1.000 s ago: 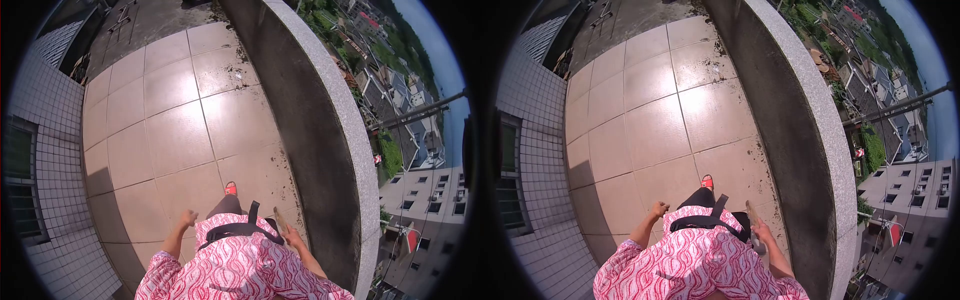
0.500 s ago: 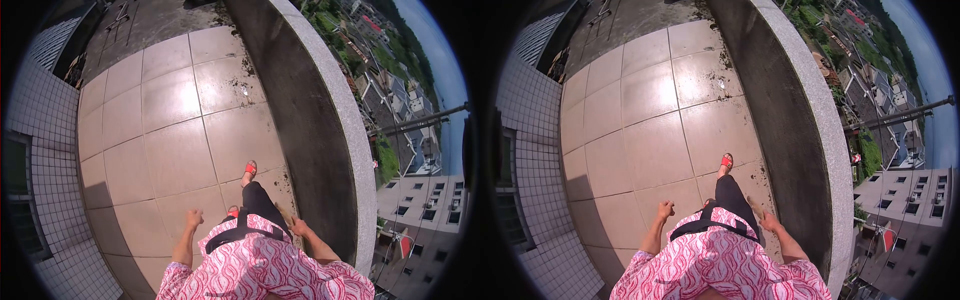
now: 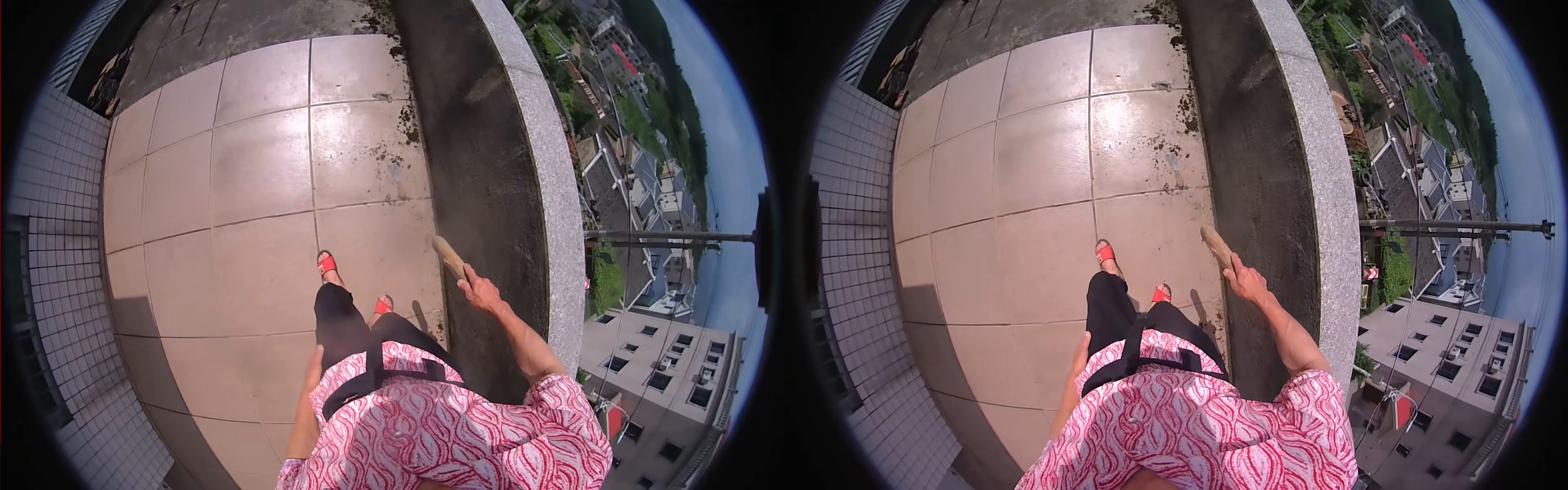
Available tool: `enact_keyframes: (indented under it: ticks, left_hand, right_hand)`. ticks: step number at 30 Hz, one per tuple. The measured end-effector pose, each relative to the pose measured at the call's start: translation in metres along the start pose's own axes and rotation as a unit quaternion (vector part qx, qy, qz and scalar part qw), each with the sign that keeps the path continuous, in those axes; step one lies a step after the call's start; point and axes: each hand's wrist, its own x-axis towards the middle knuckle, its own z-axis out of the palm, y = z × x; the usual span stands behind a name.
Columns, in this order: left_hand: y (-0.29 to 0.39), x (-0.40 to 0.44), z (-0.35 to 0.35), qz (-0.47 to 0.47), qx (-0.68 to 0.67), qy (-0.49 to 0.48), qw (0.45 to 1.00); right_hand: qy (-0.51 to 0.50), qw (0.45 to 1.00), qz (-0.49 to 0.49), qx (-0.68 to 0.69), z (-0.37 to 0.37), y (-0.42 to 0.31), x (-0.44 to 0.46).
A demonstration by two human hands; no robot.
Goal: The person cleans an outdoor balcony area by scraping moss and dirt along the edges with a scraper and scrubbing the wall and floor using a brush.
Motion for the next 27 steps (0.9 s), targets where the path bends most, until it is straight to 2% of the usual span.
enact_keyframes:
  ticks: [3, 5, 7, 9, 12, 16, 19, 22, 23, 24, 26, 27]
  left_hand:
    - [0.048, 0.048, 0.008, 0.013, 0.206, 0.048, 0.977]
    - [0.134, 0.051, 0.027, 0.029, 0.173, -0.011, 0.984]
    - [0.174, 0.100, 0.023, 0.072, 0.182, -0.038, 0.980]
    - [0.199, 0.151, 0.014, 0.072, 0.285, 0.014, 0.956]
    - [0.254, 0.181, 0.024, 0.061, 0.428, 0.002, 0.902]
    - [0.277, 0.216, 0.031, 0.028, 0.543, 0.004, 0.839]
    - [0.294, 0.228, 0.038, -0.005, 0.542, 0.012, 0.841]
    - [0.292, 0.237, 0.048, 0.005, 0.512, 0.033, 0.858]
    - [0.288, 0.242, 0.051, 0.011, 0.501, 0.039, 0.864]
    - [0.278, 0.246, 0.058, 0.012, 0.497, 0.046, 0.866]
    - [0.288, 0.240, 0.079, -0.035, 0.478, 0.045, 0.876]
    - [0.294, 0.238, 0.092, -0.054, 0.465, 0.049, 0.883]
  right_hand:
    - [0.045, 0.996, 0.013, -0.070, -0.083, -0.037, 0.066]
    - [0.086, 0.990, 0.004, -0.114, -0.135, -0.053, 0.106]
    - [0.124, 0.980, 0.033, -0.152, -0.185, -0.067, 0.143]
    - [0.133, 0.971, 0.079, -0.183, -0.237, -0.085, 0.175]
    - [0.169, 0.951, 0.077, -0.246, -0.301, -0.093, 0.232]
    - [0.193, 0.919, 0.059, -0.338, -0.375, -0.113, 0.317]
    - [0.234, 0.884, 0.047, -0.403, -0.412, -0.113, 0.396]
    - [0.224, 0.864, 0.056, -0.448, -0.405, -0.096, 0.473]
    - [0.209, 0.843, 0.053, -0.492, -0.384, -0.090, 0.482]
    - [0.140, 0.854, 0.032, -0.500, -0.356, -0.071, 0.485]
    - [-0.065, 0.859, 0.071, -0.503, -0.277, -0.052, 0.456]
    - [-0.177, 0.832, 0.082, -0.519, -0.239, -0.049, 0.439]
